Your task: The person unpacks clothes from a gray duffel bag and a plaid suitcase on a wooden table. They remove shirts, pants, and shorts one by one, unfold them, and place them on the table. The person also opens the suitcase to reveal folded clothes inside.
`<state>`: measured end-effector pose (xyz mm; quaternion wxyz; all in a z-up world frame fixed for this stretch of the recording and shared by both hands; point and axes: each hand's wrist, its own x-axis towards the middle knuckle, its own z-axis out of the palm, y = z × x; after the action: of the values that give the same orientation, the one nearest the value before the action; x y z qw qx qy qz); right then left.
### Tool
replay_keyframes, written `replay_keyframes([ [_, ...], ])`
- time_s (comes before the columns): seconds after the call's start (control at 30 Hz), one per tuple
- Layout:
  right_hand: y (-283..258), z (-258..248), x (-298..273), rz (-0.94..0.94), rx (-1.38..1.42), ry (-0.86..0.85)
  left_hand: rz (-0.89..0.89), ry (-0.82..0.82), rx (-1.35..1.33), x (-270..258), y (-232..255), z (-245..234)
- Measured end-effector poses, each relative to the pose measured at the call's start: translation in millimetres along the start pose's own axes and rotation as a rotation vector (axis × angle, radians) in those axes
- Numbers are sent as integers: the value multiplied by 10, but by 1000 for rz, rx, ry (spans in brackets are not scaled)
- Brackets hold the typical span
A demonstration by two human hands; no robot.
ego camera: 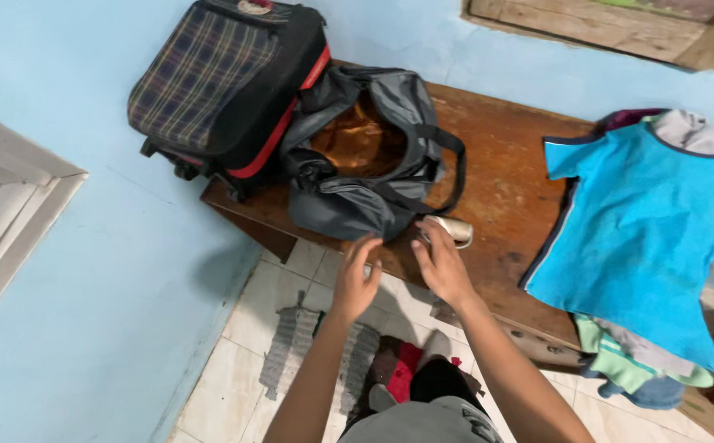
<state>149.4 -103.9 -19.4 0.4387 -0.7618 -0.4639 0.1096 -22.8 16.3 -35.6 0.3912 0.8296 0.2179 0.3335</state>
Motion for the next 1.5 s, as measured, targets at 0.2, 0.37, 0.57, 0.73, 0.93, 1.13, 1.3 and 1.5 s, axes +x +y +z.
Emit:
replay_keyframes([
  [0.2,-303,550,809,-180,-45,-61,71,-3,256,729,-575,-283],
  [0.37,-79,974,1488,-308,-182,-93,56,-89,597,1393,-1103,-342],
  [0.57,396,1268,1540,-90,-274,-116,-19,-314,713,1466,-1804,-362],
  [0.73,397,1445,1821,224,-298,-259,-44,-338,645,1335,-2027,-320],
  [0.93,328,1867,2584,127,-607,-324,66,-192,444,1883,-1876,-625],
  [1.13,778,2400,2835,104,-933,-231,134,-303,298,2304,-1929,-998],
  [1.3,783,2167,2933,231,-664,-109,5,-391,143,2311,-2184,-1175],
  [1.5,138,1693,2982,284,-214,388,94,-350,39,2168,-2652,-1035],
])
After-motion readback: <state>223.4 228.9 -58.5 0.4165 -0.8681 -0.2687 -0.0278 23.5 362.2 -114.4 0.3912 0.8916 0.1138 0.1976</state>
